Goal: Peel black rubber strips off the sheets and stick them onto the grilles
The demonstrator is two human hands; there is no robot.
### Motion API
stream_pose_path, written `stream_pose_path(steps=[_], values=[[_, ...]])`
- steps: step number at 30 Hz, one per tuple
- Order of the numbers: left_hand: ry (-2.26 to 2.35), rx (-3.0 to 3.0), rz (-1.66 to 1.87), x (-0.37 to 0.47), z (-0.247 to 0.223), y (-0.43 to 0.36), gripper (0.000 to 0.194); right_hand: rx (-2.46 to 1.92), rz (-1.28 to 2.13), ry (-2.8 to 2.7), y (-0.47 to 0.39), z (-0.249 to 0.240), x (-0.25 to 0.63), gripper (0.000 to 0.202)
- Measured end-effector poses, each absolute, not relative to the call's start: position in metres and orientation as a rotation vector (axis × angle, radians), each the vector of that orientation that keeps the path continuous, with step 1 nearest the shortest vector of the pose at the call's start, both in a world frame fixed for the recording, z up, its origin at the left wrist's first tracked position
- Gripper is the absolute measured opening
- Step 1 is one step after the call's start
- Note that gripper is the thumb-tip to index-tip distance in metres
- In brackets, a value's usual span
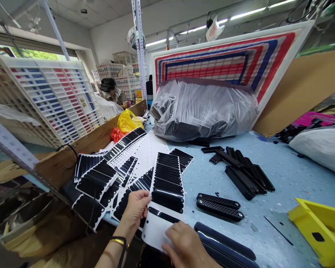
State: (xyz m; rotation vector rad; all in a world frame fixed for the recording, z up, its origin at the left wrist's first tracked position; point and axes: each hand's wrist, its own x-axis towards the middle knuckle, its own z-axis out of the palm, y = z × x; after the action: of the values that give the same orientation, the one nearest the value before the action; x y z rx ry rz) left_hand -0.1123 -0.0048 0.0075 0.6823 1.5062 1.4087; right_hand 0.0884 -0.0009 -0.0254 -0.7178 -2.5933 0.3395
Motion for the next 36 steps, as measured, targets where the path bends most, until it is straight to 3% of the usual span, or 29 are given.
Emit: stream_pose_path(steps=[5, 16, 28, 36], values=[[1.413, 0.608, 1.503, -0.105, 0.019, -0.023, 0.032, -0.711, 0.325, -2.294, 0.026, 0.009, 0.073, 0.020], [1.338, 0.602, 1.490, -0.092, 0.034, -0.028, 0.027, -0.801, 0.836, -2.181, 0.025, 0.018, 0.045, 0.011], [1.385, 0.668, 1.473, -0.093, 0.024, -0.034, 0.029, -0.996, 0.896, -2.145, 0.025, 0.015, 0.037, 0.030], [1.457, 0.734, 1.462, -0.099, 0.002, -0.035, 0.035, -1.099, 0.721, -2.215, 0.027, 0.024, 0.041, 0.024]])
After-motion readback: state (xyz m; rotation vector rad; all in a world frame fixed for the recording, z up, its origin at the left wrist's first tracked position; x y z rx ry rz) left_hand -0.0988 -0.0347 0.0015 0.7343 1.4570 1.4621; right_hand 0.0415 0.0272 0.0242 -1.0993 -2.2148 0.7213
